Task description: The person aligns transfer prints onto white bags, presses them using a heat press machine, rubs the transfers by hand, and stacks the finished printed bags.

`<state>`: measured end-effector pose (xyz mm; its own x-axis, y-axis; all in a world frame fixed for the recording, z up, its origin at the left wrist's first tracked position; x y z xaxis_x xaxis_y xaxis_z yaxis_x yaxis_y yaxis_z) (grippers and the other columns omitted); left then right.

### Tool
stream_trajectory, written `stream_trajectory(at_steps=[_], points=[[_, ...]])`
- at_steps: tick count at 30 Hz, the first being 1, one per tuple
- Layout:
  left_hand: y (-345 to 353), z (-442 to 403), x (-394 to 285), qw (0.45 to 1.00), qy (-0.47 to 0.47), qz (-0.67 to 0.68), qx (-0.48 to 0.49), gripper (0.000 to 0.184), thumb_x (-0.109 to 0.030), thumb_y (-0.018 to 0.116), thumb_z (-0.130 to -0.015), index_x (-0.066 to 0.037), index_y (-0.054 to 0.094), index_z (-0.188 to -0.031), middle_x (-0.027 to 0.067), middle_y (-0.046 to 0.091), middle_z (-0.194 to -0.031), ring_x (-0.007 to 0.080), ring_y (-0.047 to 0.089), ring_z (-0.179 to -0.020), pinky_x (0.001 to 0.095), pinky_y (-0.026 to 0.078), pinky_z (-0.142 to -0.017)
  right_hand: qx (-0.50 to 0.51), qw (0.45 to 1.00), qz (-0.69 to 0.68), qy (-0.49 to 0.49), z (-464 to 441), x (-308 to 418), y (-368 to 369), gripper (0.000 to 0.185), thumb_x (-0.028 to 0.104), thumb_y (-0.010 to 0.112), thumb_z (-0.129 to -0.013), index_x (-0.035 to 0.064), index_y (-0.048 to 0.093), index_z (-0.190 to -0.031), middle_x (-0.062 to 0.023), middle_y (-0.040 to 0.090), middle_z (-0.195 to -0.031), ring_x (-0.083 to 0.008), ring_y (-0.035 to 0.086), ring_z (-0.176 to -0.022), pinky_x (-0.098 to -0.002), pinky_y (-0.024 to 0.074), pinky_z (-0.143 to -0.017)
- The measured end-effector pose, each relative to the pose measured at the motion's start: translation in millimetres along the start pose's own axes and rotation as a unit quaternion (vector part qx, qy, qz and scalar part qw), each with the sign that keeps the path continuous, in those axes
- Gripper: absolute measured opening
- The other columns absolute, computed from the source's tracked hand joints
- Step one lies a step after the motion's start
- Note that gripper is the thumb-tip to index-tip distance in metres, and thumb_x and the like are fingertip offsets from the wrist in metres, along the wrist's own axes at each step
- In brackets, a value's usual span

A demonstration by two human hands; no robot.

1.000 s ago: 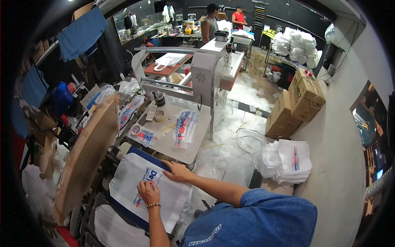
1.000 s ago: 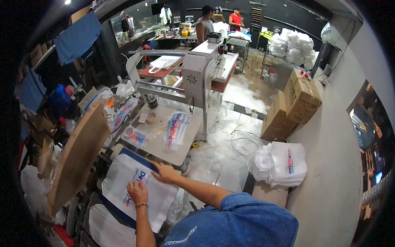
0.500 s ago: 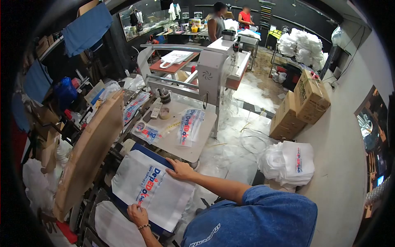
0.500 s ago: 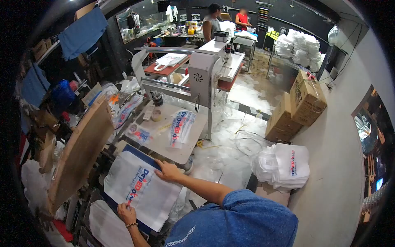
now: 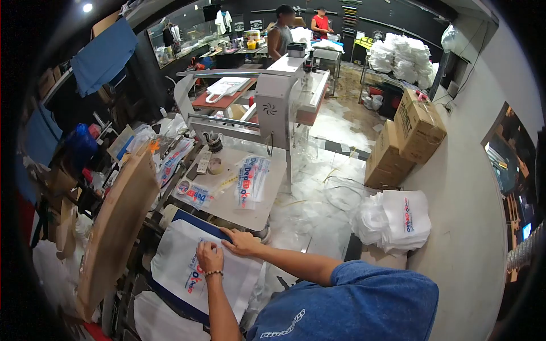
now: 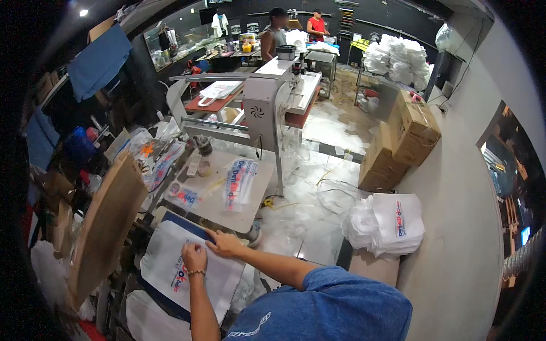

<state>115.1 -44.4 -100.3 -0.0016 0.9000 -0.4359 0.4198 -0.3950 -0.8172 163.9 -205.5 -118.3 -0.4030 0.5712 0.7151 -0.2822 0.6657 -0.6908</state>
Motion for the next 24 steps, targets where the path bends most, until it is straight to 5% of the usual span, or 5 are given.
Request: stream_trajectory(at_steps=[8,18,20,24], points=[[-16,-8,19,0.997,-0.051,-0.050,-0.032,0.013,-0.012,0.071,-0.072,-0.004,0.066,-0.080,0.0152,0.060,-0.090,0.0370,0.058,-0.092,0.0458,0.048,-0.087,0.003,1.000,0.001,-0.001,3,-3,2,0.067,0.053,0.050,-0.098,0.0180,0.036,-0.153,-0.0252,0.063,-0.118,-0.0455,0.066,-0.098,-0.0545,0.0529,-0.081],[-100,114,117,0.983,-0.155,-0.089,-0.030,0.020,-0.017,0.076,-0.073,-0.002,0.065,-0.081,0.0162,0.061,-0.084,0.0371,0.059,-0.088,0.0468,0.047,-0.082,0.010,1.000,0.027,-0.012,1,-1,-1,0.081,0.060,0.056,-0.092,0.0113,0.036,-0.154,-0.0283,0.059,-0.127,-0.0474,0.061,-0.112,-0.0531,0.0489,-0.096],[-111,137,130,0.979,-0.165,-0.084,-0.089,0.021,-0.022,0.075,-0.074,-0.004,0.066,-0.078,0.0169,0.062,-0.085,0.0393,0.060,-0.088,0.0470,0.048,-0.084,0.001,1.000,0.007,-0.015,2,0,1,0.081,0.059,0.057,-0.092,0.0085,0.037,-0.152,-0.0290,0.058,-0.131,-0.0468,0.060,-0.116,-0.0513,0.0474,-0.100],[-116,116,100,0.984,-0.124,-0.084,-0.093,0.015,-0.015,0.073,-0.072,-0.003,0.066,-0.078,0.0164,0.064,-0.085,0.0387,0.061,-0.088,0.0474,0.050,-0.079,0.009,1.000,0.019,-0.019,-1,9,-5,0.084,0.061,0.058,-0.091,0.0092,0.035,-0.153,-0.0292,0.060,-0.124,-0.0472,0.064,-0.105,-0.0523,0.0517,-0.090]])
Point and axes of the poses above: each hand's wrist, its own z-axis away from the middle knuckle, its own y-axis out of the palm, x = y × z, the point moved 4 cm from there along -z, towards the middle knuckle
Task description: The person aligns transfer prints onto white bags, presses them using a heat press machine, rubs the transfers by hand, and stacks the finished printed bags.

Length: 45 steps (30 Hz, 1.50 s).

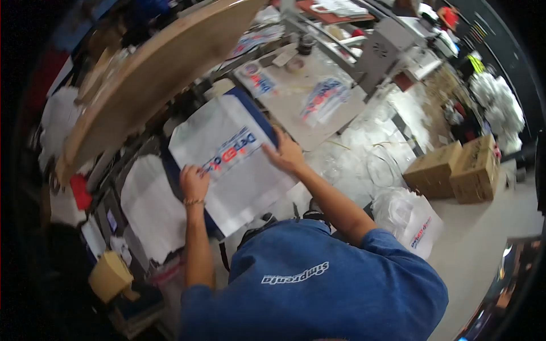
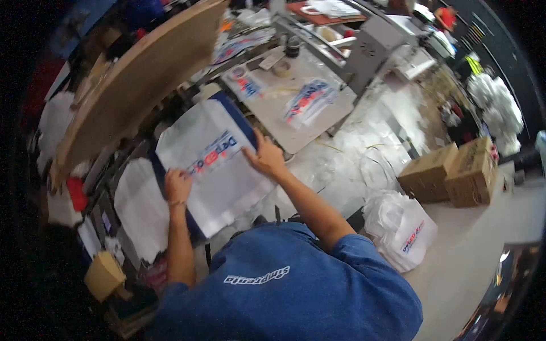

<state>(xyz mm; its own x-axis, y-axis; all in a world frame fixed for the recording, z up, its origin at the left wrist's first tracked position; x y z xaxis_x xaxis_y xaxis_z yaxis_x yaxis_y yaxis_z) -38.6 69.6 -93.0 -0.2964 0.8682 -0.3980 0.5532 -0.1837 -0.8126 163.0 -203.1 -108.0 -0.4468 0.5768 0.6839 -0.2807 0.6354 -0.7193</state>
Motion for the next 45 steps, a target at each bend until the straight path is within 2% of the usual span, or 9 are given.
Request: stream_trajectory(at_steps=[2,9,13,20,21,23,26,35,45], points=[[25,-16,-19,0.997,-0.043,0.064,0.021,0.012,-0.012,0.074,-0.070,-0.006,0.070,-0.079,0.0149,0.064,-0.085,0.0356,0.063,-0.085,0.0445,0.051,-0.077,0.012,1.000,-0.001,-0.010,-2,0,1,0.085,0.061,0.058,-0.091,0.0091,0.035,-0.153,-0.0293,0.061,-0.122,-0.0468,0.065,-0.102,-0.0520,0.0525,-0.089],[110,-84,-144,0.994,0.043,0.103,-0.020,0.013,-0.014,0.072,-0.072,-0.005,0.068,-0.079,0.0150,0.064,-0.088,0.0370,0.062,-0.088,0.0454,0.051,-0.081,0.017,1.000,0.009,-0.012,1,4,-4,0.086,0.061,0.060,-0.090,0.0084,0.034,-0.154,-0.0297,0.062,-0.119,-0.0455,0.066,-0.101,-0.0514,0.0540,-0.086],[110,-88,-141,0.996,0.027,0.078,-0.039,0.010,-0.011,0.072,-0.071,-0.005,0.067,-0.076,0.0143,0.063,-0.084,0.0368,0.062,-0.084,0.0461,0.052,-0.078,0.024,1.000,0.012,-0.013,3,4,-7,0.087,0.060,0.060,-0.090,0.0082,0.033,-0.154,-0.0296,0.061,-0.117,-0.0453,0.066,-0.100,-0.0514,0.0540,-0.085],[39,-32,-22,0.995,-0.082,0.049,-0.033,0.009,-0.011,0.072,-0.071,-0.004,0.069,-0.076,0.0133,0.064,-0.081,0.0346,0.062,-0.081,0.0434,0.049,-0.074,-0.004,1.000,-0.012,-0.007,4,-2,1,0.086,0.056,0.065,-0.088,0.0102,0.035,-0.154,-0.0288,0.060,-0.127,-0.0446,0.064,-0.109,-0.0506,0.0509,-0.093],[33,-23,-4,0.997,-0.073,0.007,-0.036,0.011,-0.013,0.074,-0.072,-0.004,0.069,-0.077,0.0141,0.065,-0.083,0.0348,0.063,-0.080,0.0444,0.050,-0.074,-0.021,0.999,0.016,-0.027,4,-3,4,0.084,0.058,0.060,-0.090,0.0063,0.035,-0.152,-0.0287,0.061,-0.120,-0.0447,0.066,-0.100,-0.0521,0.0532,-0.085],[20,-15,11,0.997,-0.066,-0.008,-0.044,0.023,-0.016,0.086,-0.064,-0.006,0.066,-0.071,0.0128,0.063,-0.075,0.0338,0.062,-0.073,0.0445,0.050,-0.068,-0.013,0.999,-0.025,-0.030,6,3,-5,0.085,0.054,0.065,-0.089,0.0074,0.035,-0.153,-0.0300,0.060,-0.125,-0.0470,0.062,-0.111,-0.0528,0.0500,-0.095],[25,-24,-6,0.997,-0.069,0.004,-0.033,0.013,-0.007,0.077,-0.067,-0.006,0.065,-0.070,0.0107,0.061,-0.073,0.0318,0.062,-0.072,0.0436,0.051,-0.067,0.000,0.999,0.035,0.005,6,10,-14,0.086,0.060,0.059,-0.090,0.0081,0.033,-0.154,-0.0309,0.060,-0.121,-0.0487,0.064,-0.104,-0.0550,0.0524,-0.087],[119,-113,-127,0.997,0.007,0.076,0.019,0.008,-0.011,0.067,-0.075,-0.004,0.064,-0.073,0.0144,0.064,-0.080,0.0358,0.062,-0.081,0.0460,0.051,-0.076,0.010,1.000,-0.009,0.009,8,12,-16,0.085,0.062,0.060,-0.089,0.0134,0.034,-0.153,-0.0273,0.062,-0.118,-0.0471,0.067,-0.095,-0.0544,0.0546,-0.079],[74,-66,-90,0.998,0.030,-0.010,0.048,0.015,-0.012,0.071,-0.074,-0.002,0.072,-0.085,0.0144,0.065,-0.095,0.0350,0.060,-0.096,0.0481,0.048,-0.089,-0.007,1.000,-0.004,0.000,8,9,-12,0.080,0.058,0.060,-0.090,0.0104,0.038,-0.150,-0.0271,0.062,-0.113,-0.0455,0.067,-0.092,-0.0530,0.0544,-0.077]])
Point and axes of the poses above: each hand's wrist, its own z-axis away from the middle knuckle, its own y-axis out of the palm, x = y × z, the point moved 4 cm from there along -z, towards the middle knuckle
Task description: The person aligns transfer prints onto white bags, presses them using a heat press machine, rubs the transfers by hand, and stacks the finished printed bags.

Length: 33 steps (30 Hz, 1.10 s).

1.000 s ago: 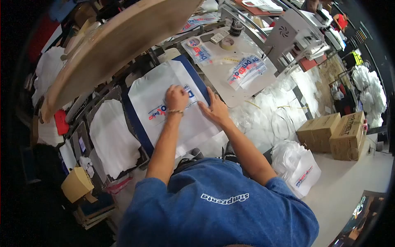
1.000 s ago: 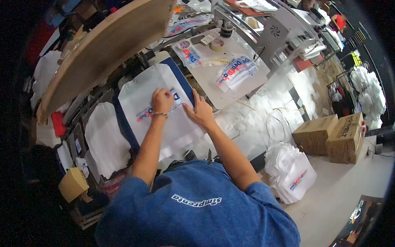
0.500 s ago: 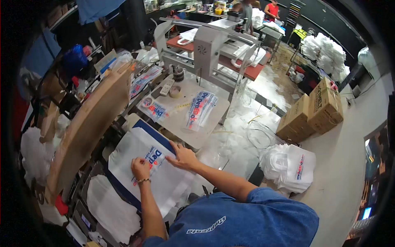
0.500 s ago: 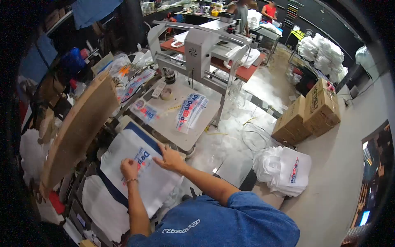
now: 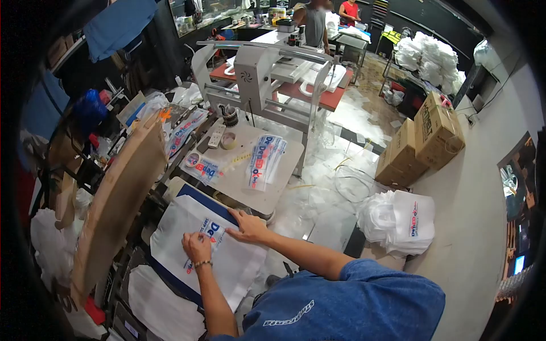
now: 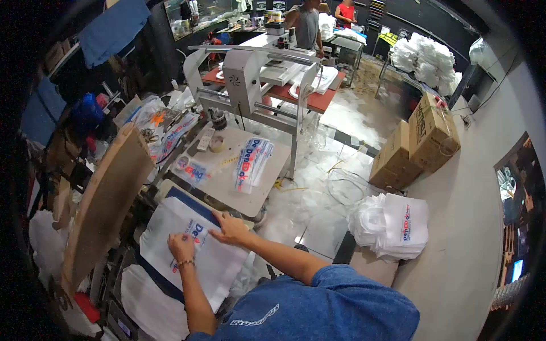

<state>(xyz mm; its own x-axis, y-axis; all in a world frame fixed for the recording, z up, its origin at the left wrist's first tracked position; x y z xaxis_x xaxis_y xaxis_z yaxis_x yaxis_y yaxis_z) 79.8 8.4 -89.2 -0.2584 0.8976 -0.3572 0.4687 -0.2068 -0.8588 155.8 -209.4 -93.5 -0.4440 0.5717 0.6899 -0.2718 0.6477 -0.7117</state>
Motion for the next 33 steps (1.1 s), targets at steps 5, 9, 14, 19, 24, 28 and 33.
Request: stream_trajectory(at_steps=[5,9,14,19,24,28,33], points=[[-44,44,48,0.999,-0.045,0.018,0.015,0.031,-0.016,0.073,-0.079,0.000,0.073,-0.106,0.0200,0.061,-0.124,0.0397,0.055,-0.119,0.0493,0.043,-0.104,-0.006,1.000,-0.012,-0.003,0,-2,3,0.083,0.058,0.061,-0.089,0.0103,0.036,-0.152,-0.0263,0.063,-0.112,-0.0443,0.067,-0.090,-0.0519,0.0544,-0.077],[-52,68,80,0.999,-0.036,0.004,0.025,0.046,-0.024,0.071,-0.086,-0.001,0.066,-0.127,0.0258,0.050,-0.146,0.0446,0.043,-0.138,0.0496,0.038,-0.113,0.047,0.998,-0.033,0.027,2,8,-7,0.078,0.052,0.062,-0.091,0.0084,0.035,-0.150,-0.0315,0.060,-0.118,-0.0485,0.063,-0.102,-0.0542,0.0525,-0.086],[-33,91,95,0.995,-0.033,-0.085,0.039,0.057,-0.035,0.060,-0.097,-0.004,0.051,-0.144,0.0233,0.036,-0.158,0.0445,0.031,-0.147,0.0559,0.030,-0.117,0.039,0.999,-0.014,0.022,3,8,-8,0.081,0.054,0.062,-0.091,0.0066,0.034,-0.151,-0.0313,0.060,-0.115,-0.0482,0.063,-0.101,-0.0540,0.0526,-0.085],[-36,92,82,0.976,-0.062,-0.179,0.106,0.071,-0.050,0.042,-0.103,-0.004,0.032,-0.157,0.0175,0.020,-0.167,0.0409,0.018,-0.153,0.0590,0.020,-0.120,0.045,0.999,-0.015,0.016,2,7,-6,0.084,0.055,0.061,-0.090,0.0060,0.032,-0.152,-0.0310,0.060,-0.114,-0.0482,0.064,-0.098,-0.0537,0.0528,-0.083],[-44,92,72,0.973,-0.060,-0.178,0.133,0.083,-0.061,0.040,-0.101,-0.003,0.026,-0.158,0.0186,0.017,-0.167,0.0396,0.013,-0.154,0.0581,0.014,-0.122,0.038,0.989,0.137,0.029,-1,11,4,0.082,0.048,0.063,-0.090,0.0058,0.033,-0.153,-0.0323,0.044,-0.143,-0.0463,0.054,-0.124,-0.0584,0.0444,-0.100],[-45,91,69,0.975,-0.064,-0.167,0.134,0.086,-0.063,0.039,-0.100,-0.002,0.025,-0.158,0.0197,0.016,-0.167,0.0396,0.012,-0.155,0.0584,0.011,-0.122,-0.026,0.971,0.172,-0.162,-9,42,27,0.076,0.035,0.064,-0.087,0.0053,0.040,-0.152,-0.0258,0.028,-0.160,-0.0445,0.022,-0.150,-0.0609,0.0185,-0.121],[-40,93,77,0.982,-0.068,-0.120,0.126,0.074,-0.051,0.039,-0.105,-0.001,0.025,-0.158,0.0182,0.017,-0.168,0.0385,0.011,-0.155,0.0595,0.010,-0.122,0.004,0.960,0.119,-0.253,4,74,92,0.064,0.038,0.057,-0.092,0.0058,0.047,-0.147,-0.0223,0.033,-0.159,-0.0423,0.023,-0.150,-0.0610,0.0166,-0.121]])
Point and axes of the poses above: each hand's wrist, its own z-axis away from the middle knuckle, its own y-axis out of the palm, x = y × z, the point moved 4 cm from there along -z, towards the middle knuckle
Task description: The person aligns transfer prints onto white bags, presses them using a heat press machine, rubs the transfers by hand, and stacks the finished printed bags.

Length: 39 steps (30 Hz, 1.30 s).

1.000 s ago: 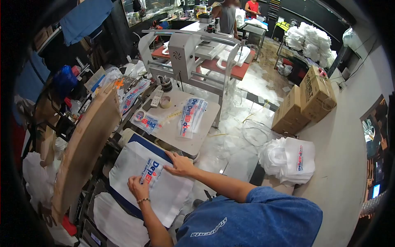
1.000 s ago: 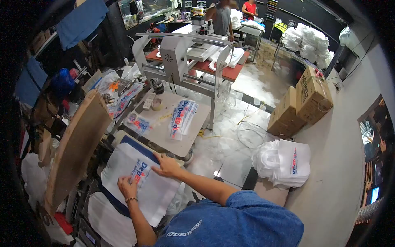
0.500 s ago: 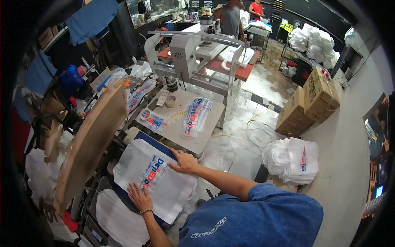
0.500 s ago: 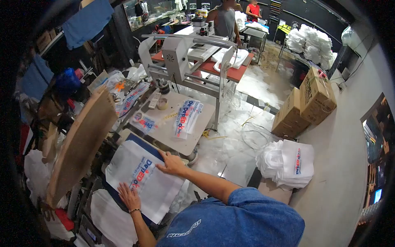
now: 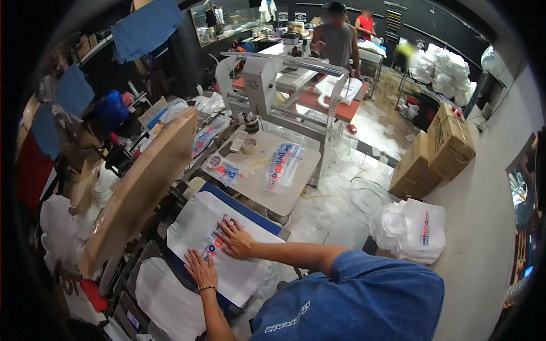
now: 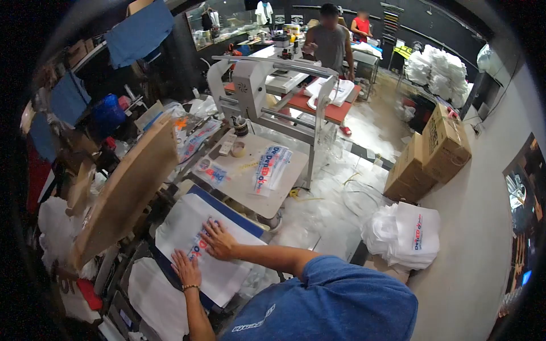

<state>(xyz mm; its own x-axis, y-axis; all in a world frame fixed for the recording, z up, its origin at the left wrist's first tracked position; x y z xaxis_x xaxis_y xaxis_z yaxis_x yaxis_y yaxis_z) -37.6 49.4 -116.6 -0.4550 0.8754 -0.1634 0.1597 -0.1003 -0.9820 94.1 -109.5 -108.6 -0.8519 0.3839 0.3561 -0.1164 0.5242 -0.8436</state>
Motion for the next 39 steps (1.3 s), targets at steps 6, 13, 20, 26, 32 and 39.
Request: stream_trajectory(at_steps=[6,13,20,26,32,39], points=[[-7,9,9,0.997,0.050,0.050,-0.013,0.060,-0.033,0.047,-0.103,-0.001,0.036,-0.154,0.0181,0.030,-0.163,0.0378,0.022,-0.152,0.0580,0.015,-0.122,0.096,0.988,-0.058,-0.102,-9,18,16,0.058,0.046,0.054,-0.095,0.0239,0.049,-0.149,-0.0157,0.033,-0.161,-0.0402,0.025,-0.150,-0.0622,0.0146,-0.120],[-10,15,5,0.983,0.039,0.113,-0.136,0.048,-0.026,0.057,-0.098,0.000,0.053,-0.138,0.0206,0.047,-0.151,0.0391,0.038,-0.145,0.0563,0.025,-0.119,-0.049,0.995,0.061,0.057,-13,-31,-18,0.061,0.043,0.049,-0.098,0.0088,0.047,-0.148,-0.0191,0.034,-0.160,-0.0406,0.025,-0.149,-0.0605,0.0163,-0.120],[-5,14,9,0.977,0.051,0.136,-0.155,0.042,-0.021,0.058,-0.095,-0.001,0.054,-0.133,0.0196,0.051,-0.147,0.0398,0.040,-0.143,0.0586,0.027,-0.118,-0.020,0.997,-0.041,-0.068,-11,64,-4,0.036,0.025,0.065,-0.081,0.0100,0.068,-0.114,-0.0196,0.054,-0.131,-0.0367,0.049,-0.125,-0.0537,0.0359,-0.102],[-9,15,10,0.973,0.045,0.151,-0.169,0.033,-0.018,0.058,-0.093,-0.002,0.060,-0.121,0.0186,0.051,-0.147,0.0399,0.043,-0.141,0.0593,0.030,-0.116,0.010,0.999,-0.011,0.041,-37,-5,-22,0.028,0.020,0.067,-0.078,0.0073,0.069,-0.103,-0.0161,0.059,-0.111,-0.0343,0.054,-0.108,-0.0446,0.0451,-0.088],[-9,15,8,0.978,0.053,0.132,-0.155,0.034,-0.018,0.058,-0.094,-0.001,0.057,-0.124,0.0188,0.053,-0.146,0.0416,0.042,-0.141,0.0587,0.029,-0.117,0.015,0.999,0.026,0.041,-36,-32,-21,0.033,0.023,0.071,-0.072,0.0073,0.070,-0.101,-0.0158,0.060,-0.106,-0.0348,0.058,-0.099,-0.0475,0.0507,-0.085],[-2,14,14,0.972,0.071,0.150,-0.167,0.029,-0.021,0.051,-0.098,-0.002,0.059,-0.118,0.0197,0.051,-0.148,0.0423,0.041,-0.142,0.0593,0.027,-0.117,0.054,0.997,-0.027,-0.048,-16,68,11,0.041,0.022,0.069,-0.069,0.0151,0.067,-0.109,-0.0121,0.057,-0.116,-0.0321,0.053,-0.107,-0.0477,0.0436,-0.088]])
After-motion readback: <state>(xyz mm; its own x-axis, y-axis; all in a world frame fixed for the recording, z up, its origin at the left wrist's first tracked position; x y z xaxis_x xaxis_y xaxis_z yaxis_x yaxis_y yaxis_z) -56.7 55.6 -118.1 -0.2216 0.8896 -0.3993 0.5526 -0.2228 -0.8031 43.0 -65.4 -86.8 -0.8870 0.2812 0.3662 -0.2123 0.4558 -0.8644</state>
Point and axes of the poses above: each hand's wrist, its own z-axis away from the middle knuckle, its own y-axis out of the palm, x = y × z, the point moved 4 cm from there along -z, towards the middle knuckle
